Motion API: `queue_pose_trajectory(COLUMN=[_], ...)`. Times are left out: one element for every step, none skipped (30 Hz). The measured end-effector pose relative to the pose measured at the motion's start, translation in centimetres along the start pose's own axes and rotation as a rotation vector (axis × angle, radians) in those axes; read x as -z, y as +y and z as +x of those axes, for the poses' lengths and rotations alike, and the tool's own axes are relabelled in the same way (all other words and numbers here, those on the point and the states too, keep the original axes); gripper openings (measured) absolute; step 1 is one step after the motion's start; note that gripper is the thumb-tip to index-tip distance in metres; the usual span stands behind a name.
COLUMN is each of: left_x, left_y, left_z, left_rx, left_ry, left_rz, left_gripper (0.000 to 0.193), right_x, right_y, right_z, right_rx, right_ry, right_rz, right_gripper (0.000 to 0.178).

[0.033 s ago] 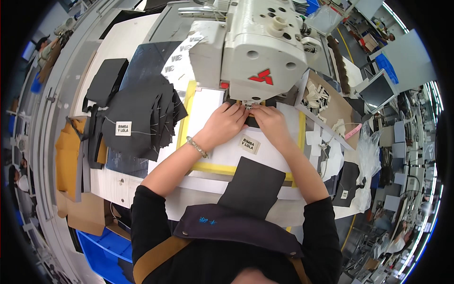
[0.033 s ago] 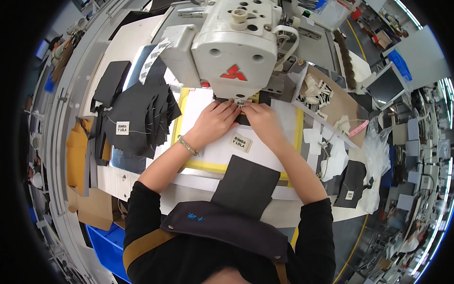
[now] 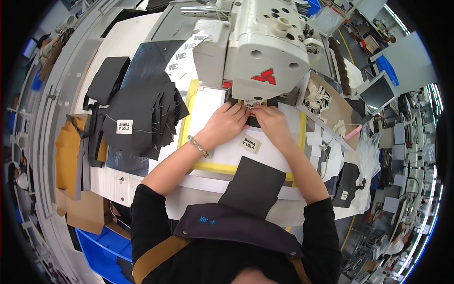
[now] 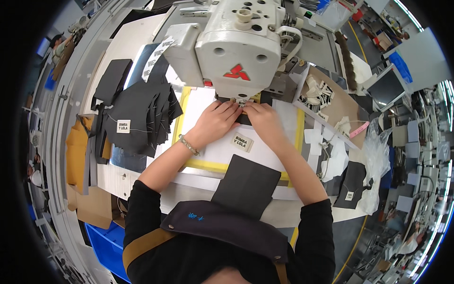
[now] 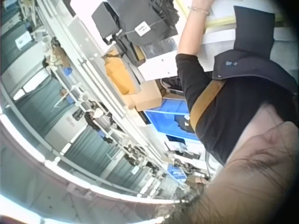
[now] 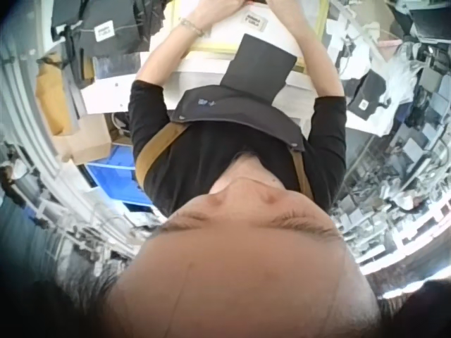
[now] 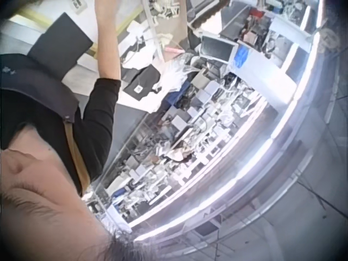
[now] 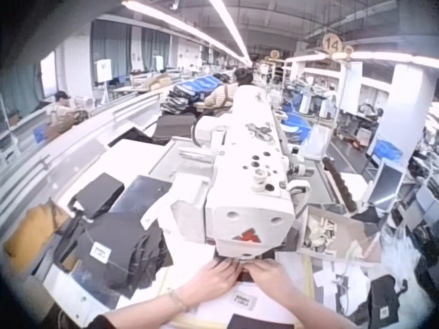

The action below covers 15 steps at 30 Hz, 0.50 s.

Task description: The person sews white rectangular labels onto black fabric pieces using an industrial sewing machine. They place a label on a fabric piece, guide it under the needle, sew it in place, and then cut the thread with scissors. This process is repeated for multiple fabric pieces.

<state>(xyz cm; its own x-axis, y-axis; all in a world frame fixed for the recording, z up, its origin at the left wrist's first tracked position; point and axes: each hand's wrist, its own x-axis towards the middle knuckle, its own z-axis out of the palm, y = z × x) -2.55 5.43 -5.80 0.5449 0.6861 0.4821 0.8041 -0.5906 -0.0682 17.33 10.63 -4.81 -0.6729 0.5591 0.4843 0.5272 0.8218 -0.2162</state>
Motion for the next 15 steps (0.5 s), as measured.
queue_pose_trajectory(left_x=[-0.1,-0.1,0.0,0.1,0.2,0.4,0.4,0.4,0.4,0.5,0.7,0.8,0.9,1.1,1.1], left_y=[0.2,0.2,0.2,0.3,0.4,0.4,0.4,0.3,0.2,0.0,-0.2,-0.4,-0.5,-0.6,-0.6], left_z=[-0.5,-0.4,-0.4,-0.4,-0.3,-0.3,-0.4,-0.4,-0.5,-0.5,-0.6,-0.5,-0.5,-0.5,-0.5], left_rx=[0.018,0.028,0.036,0.053,0.069,0.085,0.081,0.077,0.072,0.06,0.046,0.032,0.032,0.032,0.034], left_ry=[-0.01,-0.013,-0.016,-0.043,-0.072,-0.1,-0.091,-0.082,-0.073,-0.064,-0.059,-0.053,-0.063,-0.077,-0.09], left_rz=[-0.006,-0.011,-0.016,-0.025,-0.031,-0.039,-0.041,-0.046,-0.05,-0.06,-0.073,-0.085,-0.094,-0.103,-0.112], left_gripper=[0.043,0.044,0.044,0.045,0.046,0.047,0.048,0.049,0.05,0.051,0.053,0.054,0.055,0.055,0.056], right_x=[0.0,0.2,0.3,0.5,0.7,0.9,1.1,1.5,1.8,2.1,2.1,2.1,2.2,2.2,2.2], right_y=[-0.1,0.0,0.0,0.0,-0.1,-0.2,-0.4,-0.6,-0.8,-1.0,-1.1,-1.1,-1.0,-0.9,-0.8], right_z=[0.0,0.2,0.2,0.2,0.3,0.3,0.3,0.2,0.0,-0.1,-0.4,-0.7,-0.9,-1.1,-1.2], right_rx=[0.005,0.007,0.007,0.007,0.015,0.022,0.029,0.021,0.013,0.005,-0.001,-0.007,-0.013,-0.01,-0.007], right_ry=[0.009,-0.002,-0.012,-0.022,-0.032,-0.042,-0.052,-0.068,-0.083,-0.099,-0.108,-0.116,-0.125,-0.134,-0.144], right_rz=[-0.008,-0.003,0.001,0.004,-0.004,-0.013,-0.022,-0.05,-0.078,-0.106,-0.109,-0.112,-0.115,-0.115,-0.115], right_gripper=[0.016,0.016,0.016,0.016,0.017,0.018,0.019,0.021,0.022,0.024,0.026,0.028,0.031,0.033,0.035])
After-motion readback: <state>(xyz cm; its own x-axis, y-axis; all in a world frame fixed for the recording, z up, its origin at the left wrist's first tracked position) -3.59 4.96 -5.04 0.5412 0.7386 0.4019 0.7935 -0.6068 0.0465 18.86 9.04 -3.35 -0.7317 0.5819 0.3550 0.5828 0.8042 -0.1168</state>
